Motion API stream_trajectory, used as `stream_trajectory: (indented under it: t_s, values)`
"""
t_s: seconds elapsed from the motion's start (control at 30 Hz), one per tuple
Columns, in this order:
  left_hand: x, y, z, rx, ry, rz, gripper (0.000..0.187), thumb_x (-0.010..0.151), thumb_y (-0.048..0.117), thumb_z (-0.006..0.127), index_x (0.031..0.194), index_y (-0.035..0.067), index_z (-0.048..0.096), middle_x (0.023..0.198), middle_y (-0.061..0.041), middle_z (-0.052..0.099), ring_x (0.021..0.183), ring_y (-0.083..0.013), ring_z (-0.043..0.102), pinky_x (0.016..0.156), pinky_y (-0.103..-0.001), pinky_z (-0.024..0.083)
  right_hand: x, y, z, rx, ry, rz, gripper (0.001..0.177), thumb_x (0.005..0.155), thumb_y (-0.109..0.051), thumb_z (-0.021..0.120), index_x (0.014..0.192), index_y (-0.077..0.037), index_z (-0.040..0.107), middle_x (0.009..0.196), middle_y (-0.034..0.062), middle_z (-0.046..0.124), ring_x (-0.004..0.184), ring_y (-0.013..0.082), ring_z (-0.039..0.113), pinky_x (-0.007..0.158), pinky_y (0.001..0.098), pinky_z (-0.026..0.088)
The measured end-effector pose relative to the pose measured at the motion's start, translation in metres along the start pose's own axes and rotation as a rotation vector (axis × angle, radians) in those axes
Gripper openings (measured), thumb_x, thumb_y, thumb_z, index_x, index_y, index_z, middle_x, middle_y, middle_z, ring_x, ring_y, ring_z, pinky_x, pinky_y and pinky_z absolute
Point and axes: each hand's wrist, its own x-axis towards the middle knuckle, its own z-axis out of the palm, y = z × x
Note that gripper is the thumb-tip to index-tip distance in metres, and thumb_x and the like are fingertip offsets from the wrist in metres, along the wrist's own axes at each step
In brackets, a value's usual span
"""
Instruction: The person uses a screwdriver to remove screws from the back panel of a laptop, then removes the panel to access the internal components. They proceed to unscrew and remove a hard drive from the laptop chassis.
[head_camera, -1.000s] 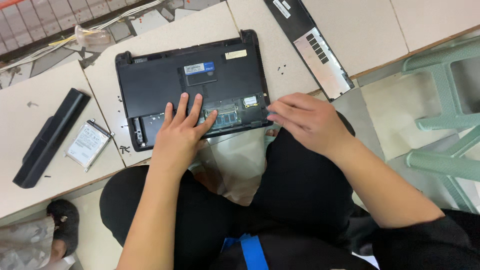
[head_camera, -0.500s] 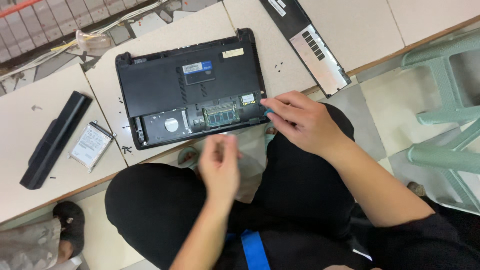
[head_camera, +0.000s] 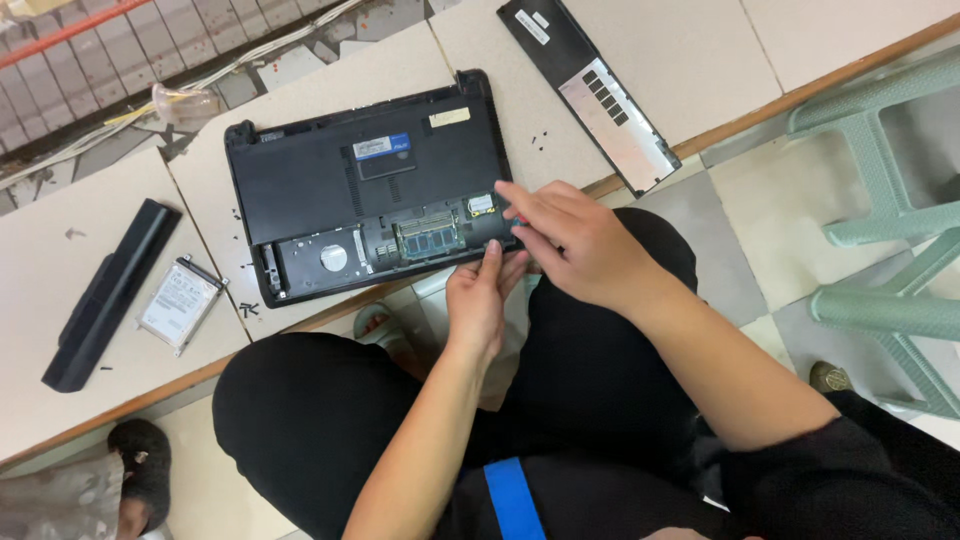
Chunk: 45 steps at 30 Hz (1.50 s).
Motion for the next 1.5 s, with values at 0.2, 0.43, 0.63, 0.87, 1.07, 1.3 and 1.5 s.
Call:
stream_trajectory:
  t_s: [0.2, 0.43, 0.63, 0.87, 1.07, 1.3, 1.5]
  values:
    - [0.009, -0.008, -0.008, 0.058, 0.027, 0.068, 0.041, 0.116, 0.025, 0.076, 0.118, -0.016, 0.075, 0.111, -0.031, 0.085, 0.107, -0.0336, 0.086, 0.104, -0.05, 0.07, -0.013, 0.005, 0.019, -0.063, 0.095, 0.039, 0.042, 0.1, -0.016, 0.097, 0.138, -0.007, 0.084, 0.114, 0.0099, 0.078, 0.101, 0.0301, 0.08, 0.088, 0.0441, 0.067]
    - [0.004, -0.001, -0.008, 0.035, -0.014, 0.078, 0.042, 0.116, 0.022, 0.075, 0.118, -0.019, 0.074, 0.112, -0.035, 0.084, 0.103, -0.0368, 0.087, 0.103, -0.05, 0.07, -0.009, -0.006, 0.015, 0.045, 0.096, 0.06, 0.032, 0.107, 0.0, 0.082, 0.14, -0.003, 0.081, 0.114, 0.0105, 0.083, 0.104, 0.0322, 0.082, 0.092, 0.0419, 0.067]
    - [0.014, -0.011, -0.017, 0.048, -0.018, 0.084, 0.038, 0.116, 0.022, 0.076, 0.119, -0.015, 0.075, 0.11, -0.031, 0.086, 0.102, -0.0354, 0.088, 0.102, -0.049, 0.071, -0.008, -0.001, 0.005, -0.083, 0.031, 0.112, 0.028, 0.109, -0.012, 0.086, 0.135, -0.003, 0.083, 0.108, 0.012, 0.081, 0.099, 0.029, 0.082, 0.087, 0.0393, 0.067]
    - [0.02, -0.015, -0.022, 0.055, -0.031, 0.076, 0.037, 0.118, 0.023, 0.073, 0.125, -0.013, 0.076, 0.117, -0.031, 0.086, 0.106, -0.0348, 0.088, 0.106, -0.05, 0.07, 0.003, -0.001, -0.014, -0.142, -0.227, -0.019, 0.014, 0.113, 0.0, 0.072, 0.122, 0.002, 0.083, 0.105, 0.0137, 0.08, 0.102, 0.0304, 0.081, 0.091, 0.0382, 0.066]
    - [0.015, -0.009, -0.02, 0.037, -0.024, 0.067, 0.039, 0.116, 0.023, 0.077, 0.121, -0.016, 0.073, 0.114, -0.031, 0.085, 0.105, -0.0337, 0.087, 0.108, -0.051, 0.069, 0.007, 0.026, 0.007, -0.503, -0.615, -0.079, 0.021, 0.103, -0.011, 0.08, 0.121, -0.001, 0.073, 0.092, 0.0093, 0.069, 0.083, 0.0259, 0.076, 0.076, 0.0395, 0.067]
    - [0.01, -0.002, -0.013, 0.038, -0.042, 0.047, 0.037, 0.115, 0.024, 0.078, 0.12, -0.013, 0.075, 0.116, -0.027, 0.086, 0.109, -0.0315, 0.086, 0.109, -0.049, 0.069, 0.037, 0.007, 0.002, -0.633, -0.663, -0.244, 0.024, 0.095, -0.019, 0.09, 0.097, -0.004, 0.072, 0.078, 0.0093, 0.066, 0.065, 0.0287, 0.074, 0.058, 0.0438, 0.064]
    - [0.019, -0.007, -0.017, 0.035, -0.055, 0.045, 0.032, 0.117, 0.02, 0.075, 0.125, -0.011, 0.079, 0.116, -0.026, 0.086, 0.108, -0.0322, 0.086, 0.109, -0.05, 0.069, 0.066, -0.019, -0.003, -0.542, -0.748, -0.245, 0.018, 0.097, -0.015, 0.09, 0.103, -0.005, 0.077, 0.092, 0.0089, 0.071, 0.082, 0.026, 0.074, 0.077, 0.0393, 0.067]
